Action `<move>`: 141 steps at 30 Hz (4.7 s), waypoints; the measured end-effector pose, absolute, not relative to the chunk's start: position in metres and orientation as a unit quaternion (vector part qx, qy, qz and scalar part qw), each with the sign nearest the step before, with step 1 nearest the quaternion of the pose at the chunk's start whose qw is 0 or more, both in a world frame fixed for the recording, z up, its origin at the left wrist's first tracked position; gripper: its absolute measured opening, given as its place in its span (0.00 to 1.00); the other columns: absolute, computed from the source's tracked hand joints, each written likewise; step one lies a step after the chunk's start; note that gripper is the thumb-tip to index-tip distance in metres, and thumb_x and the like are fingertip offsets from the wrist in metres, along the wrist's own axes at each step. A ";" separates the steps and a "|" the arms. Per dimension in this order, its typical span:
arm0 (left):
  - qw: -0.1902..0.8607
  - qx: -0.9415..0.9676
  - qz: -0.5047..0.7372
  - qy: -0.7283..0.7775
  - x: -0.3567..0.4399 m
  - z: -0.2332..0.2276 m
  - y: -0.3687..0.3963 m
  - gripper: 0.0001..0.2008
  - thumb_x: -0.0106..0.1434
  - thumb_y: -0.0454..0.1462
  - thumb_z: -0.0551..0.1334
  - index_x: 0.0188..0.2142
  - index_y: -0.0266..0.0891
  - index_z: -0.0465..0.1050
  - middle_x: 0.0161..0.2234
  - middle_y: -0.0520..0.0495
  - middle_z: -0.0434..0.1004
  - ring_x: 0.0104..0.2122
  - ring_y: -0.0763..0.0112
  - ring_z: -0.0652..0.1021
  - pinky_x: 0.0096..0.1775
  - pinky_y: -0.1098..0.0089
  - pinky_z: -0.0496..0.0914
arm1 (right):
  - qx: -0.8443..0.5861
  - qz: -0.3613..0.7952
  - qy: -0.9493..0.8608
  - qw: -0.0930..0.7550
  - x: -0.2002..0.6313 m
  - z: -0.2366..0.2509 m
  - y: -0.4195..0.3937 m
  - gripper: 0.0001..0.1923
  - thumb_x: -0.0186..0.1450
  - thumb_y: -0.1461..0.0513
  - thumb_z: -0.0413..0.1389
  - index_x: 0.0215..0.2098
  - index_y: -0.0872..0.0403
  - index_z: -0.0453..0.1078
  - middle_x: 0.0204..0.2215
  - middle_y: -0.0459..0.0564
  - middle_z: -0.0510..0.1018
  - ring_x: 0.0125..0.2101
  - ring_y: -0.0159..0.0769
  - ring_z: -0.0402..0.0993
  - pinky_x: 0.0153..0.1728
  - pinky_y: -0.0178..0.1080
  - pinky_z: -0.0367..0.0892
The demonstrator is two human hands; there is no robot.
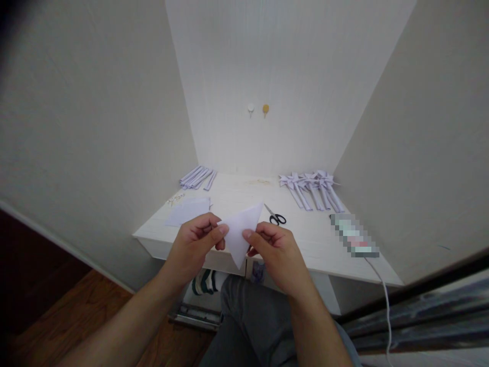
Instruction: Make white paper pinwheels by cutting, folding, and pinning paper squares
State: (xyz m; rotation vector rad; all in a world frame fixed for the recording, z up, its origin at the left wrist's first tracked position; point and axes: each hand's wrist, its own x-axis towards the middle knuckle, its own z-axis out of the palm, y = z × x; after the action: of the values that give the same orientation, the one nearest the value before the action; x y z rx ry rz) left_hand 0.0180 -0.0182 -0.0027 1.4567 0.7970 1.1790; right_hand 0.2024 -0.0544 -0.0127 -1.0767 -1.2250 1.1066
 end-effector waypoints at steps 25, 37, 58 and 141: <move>0.565 0.596 0.467 0.328 0.016 -0.006 -0.013 0.15 0.58 0.46 0.70 0.26 0.38 0.73 0.18 0.52 0.72 0.20 0.74 0.70 0.27 0.73 0.64 | -0.439 0.431 -0.437 0.656 0.205 -0.022 -0.047 0.16 0.64 0.49 0.65 0.31 0.52 0.79 0.25 0.46 0.76 0.28 0.35 0.73 0.26 0.35 0.76; 0.559 0.538 0.544 0.319 0.024 -0.007 -0.004 0.14 0.59 0.42 0.70 0.25 0.39 0.69 0.16 0.56 0.70 0.19 0.76 0.70 0.27 0.74 0.64 | -0.435 0.511 -0.519 0.530 0.188 -0.023 -0.047 0.21 0.63 0.46 0.65 0.26 0.55 0.79 0.24 0.48 0.80 0.28 0.35 0.76 0.29 0.36 0.76; 0.588 0.498 0.558 0.308 0.019 -0.037 0.014 0.14 0.57 0.42 0.71 0.26 0.40 0.68 0.16 0.57 0.69 0.18 0.77 0.69 0.25 0.74 0.64 | -0.459 0.505 -0.515 0.520 0.193 -0.039 -0.036 0.18 0.55 0.48 0.71 0.32 0.55 0.82 0.26 0.50 0.83 0.26 0.37 0.78 0.27 0.37 0.73; 0.462 0.548 0.556 0.420 -0.006 -0.035 -0.027 0.14 0.50 0.45 0.73 0.19 0.39 0.78 0.20 0.50 0.78 0.23 0.68 0.74 0.31 0.67 0.68 | -0.458 0.513 -0.530 0.496 0.162 -0.025 -0.053 0.17 0.51 0.51 0.72 0.26 0.55 0.78 0.24 0.48 0.83 0.23 0.32 0.76 0.28 0.35 0.71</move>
State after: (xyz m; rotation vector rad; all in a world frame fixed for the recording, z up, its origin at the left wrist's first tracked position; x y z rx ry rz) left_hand -0.0061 -0.0271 -0.0347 1.3466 1.0331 1.3681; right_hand 0.1622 -0.0526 -0.0252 -1.1102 -1.2840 1.2433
